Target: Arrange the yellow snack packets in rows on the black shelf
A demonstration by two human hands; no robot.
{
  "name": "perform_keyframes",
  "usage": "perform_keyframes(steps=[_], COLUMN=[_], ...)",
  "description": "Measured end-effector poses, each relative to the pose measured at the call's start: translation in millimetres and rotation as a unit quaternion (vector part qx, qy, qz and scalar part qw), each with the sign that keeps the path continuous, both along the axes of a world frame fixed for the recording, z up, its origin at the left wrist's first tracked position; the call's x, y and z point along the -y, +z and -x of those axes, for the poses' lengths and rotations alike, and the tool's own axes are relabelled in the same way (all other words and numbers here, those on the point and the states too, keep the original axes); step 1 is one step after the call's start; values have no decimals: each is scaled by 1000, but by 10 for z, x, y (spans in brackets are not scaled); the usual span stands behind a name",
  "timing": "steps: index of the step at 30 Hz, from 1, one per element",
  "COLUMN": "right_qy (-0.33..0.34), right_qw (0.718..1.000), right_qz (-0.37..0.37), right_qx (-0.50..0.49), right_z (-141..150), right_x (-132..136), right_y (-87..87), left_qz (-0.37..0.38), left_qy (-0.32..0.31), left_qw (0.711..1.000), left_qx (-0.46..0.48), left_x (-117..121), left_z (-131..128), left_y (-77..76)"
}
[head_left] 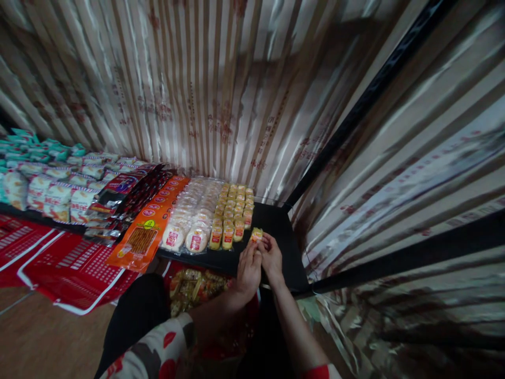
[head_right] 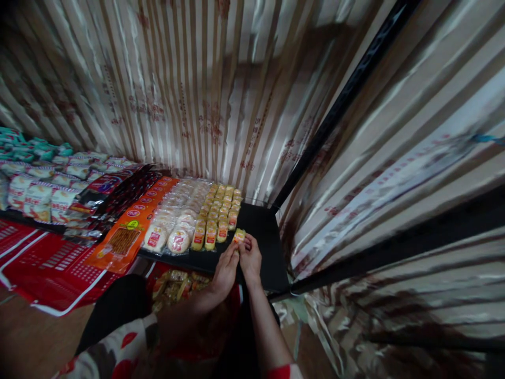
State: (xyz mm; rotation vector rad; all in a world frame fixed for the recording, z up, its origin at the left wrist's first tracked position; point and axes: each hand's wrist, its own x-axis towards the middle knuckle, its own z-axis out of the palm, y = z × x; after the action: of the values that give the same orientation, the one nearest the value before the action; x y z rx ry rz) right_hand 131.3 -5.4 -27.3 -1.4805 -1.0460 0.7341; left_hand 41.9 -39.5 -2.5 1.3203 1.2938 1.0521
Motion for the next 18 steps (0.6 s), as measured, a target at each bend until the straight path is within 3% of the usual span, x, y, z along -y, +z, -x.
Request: perform_keyframes(steps=[9, 18], right_qy=[-20, 12], right_qw=[999, 998], right_qz=[9, 26], right_qx=[28, 56], right_z=[-17, 54], right_x=[-436, -439], right_y=[-62, -45], left_qz=[50, 44], left_qy=[20, 59], left_qw=[998, 993], left_qx=[30, 92], left_x=[-358, -520], left_z=[-163, -264], left_y=[-52, -150])
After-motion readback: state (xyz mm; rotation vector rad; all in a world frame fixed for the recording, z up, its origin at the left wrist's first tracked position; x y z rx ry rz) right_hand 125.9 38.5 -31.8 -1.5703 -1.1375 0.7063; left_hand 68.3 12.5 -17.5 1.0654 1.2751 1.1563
